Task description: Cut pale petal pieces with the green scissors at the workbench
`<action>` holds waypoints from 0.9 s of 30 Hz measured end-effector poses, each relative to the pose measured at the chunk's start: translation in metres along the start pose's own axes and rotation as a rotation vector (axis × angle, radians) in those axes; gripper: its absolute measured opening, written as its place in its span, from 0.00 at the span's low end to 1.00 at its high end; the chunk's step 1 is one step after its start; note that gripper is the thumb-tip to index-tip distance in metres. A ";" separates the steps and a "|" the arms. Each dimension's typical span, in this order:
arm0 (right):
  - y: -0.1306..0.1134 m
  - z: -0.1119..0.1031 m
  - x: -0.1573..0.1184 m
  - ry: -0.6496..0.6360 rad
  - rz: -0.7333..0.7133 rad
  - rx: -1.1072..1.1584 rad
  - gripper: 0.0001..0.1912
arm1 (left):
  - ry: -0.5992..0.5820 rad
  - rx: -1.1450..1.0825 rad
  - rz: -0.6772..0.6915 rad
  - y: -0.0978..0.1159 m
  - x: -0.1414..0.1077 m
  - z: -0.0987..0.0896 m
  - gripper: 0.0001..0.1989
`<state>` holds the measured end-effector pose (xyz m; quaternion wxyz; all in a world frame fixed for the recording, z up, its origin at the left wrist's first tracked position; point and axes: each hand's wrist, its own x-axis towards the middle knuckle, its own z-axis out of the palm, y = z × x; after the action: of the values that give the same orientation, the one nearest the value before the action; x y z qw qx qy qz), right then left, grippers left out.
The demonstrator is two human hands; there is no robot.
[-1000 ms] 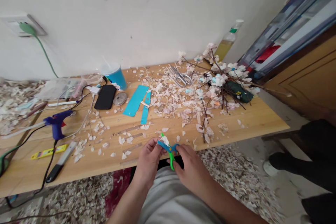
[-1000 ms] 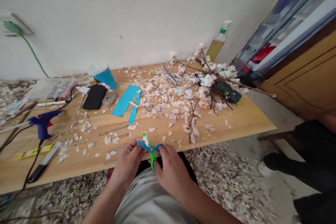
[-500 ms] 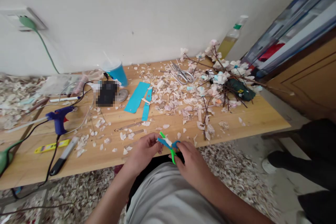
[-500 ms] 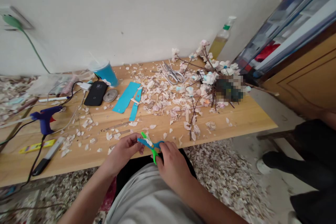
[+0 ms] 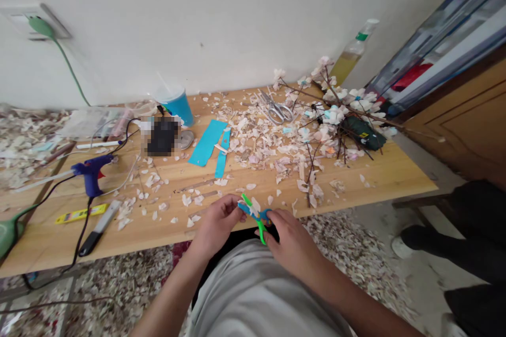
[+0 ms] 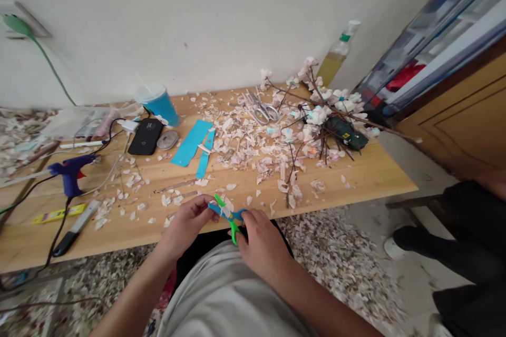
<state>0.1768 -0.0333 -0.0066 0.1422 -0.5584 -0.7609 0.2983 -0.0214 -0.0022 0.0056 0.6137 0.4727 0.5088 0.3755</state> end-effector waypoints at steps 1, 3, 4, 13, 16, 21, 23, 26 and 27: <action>0.000 -0.001 0.000 -0.012 -0.001 -0.006 0.05 | -0.017 0.042 0.002 0.002 0.000 -0.002 0.10; -0.001 -0.002 0.000 -0.016 -0.005 -0.014 0.05 | -0.049 0.115 0.001 0.004 0.000 -0.007 0.08; -0.002 -0.002 0.000 -0.012 -0.009 -0.017 0.06 | -0.068 0.142 0.000 0.006 -0.001 -0.008 0.07; -0.002 0.000 -0.002 -0.025 -0.026 -0.047 0.07 | -0.183 0.440 0.011 0.032 0.002 -0.018 0.09; -0.001 -0.001 -0.002 -0.039 -0.015 -0.046 0.06 | -0.205 0.474 0.031 0.039 0.006 -0.019 0.10; 0.003 -0.004 -0.008 -0.013 0.074 -0.018 0.05 | -0.274 0.425 0.037 0.037 0.013 -0.014 0.09; 0.012 -0.007 -0.019 0.042 0.107 0.058 0.06 | -0.289 0.375 0.024 0.033 0.016 -0.010 0.09; 0.033 -0.015 -0.050 0.177 0.152 0.254 0.09 | -0.259 0.267 0.002 0.027 0.021 -0.003 0.11; 0.042 -0.018 -0.064 0.246 0.163 0.299 0.10 | -0.240 0.229 -0.009 0.027 0.022 -0.001 0.12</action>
<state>0.2401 -0.0793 -0.0110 0.2908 -0.6230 -0.6373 0.3482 -0.0175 0.0256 0.0256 0.6137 0.5788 0.4734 0.2534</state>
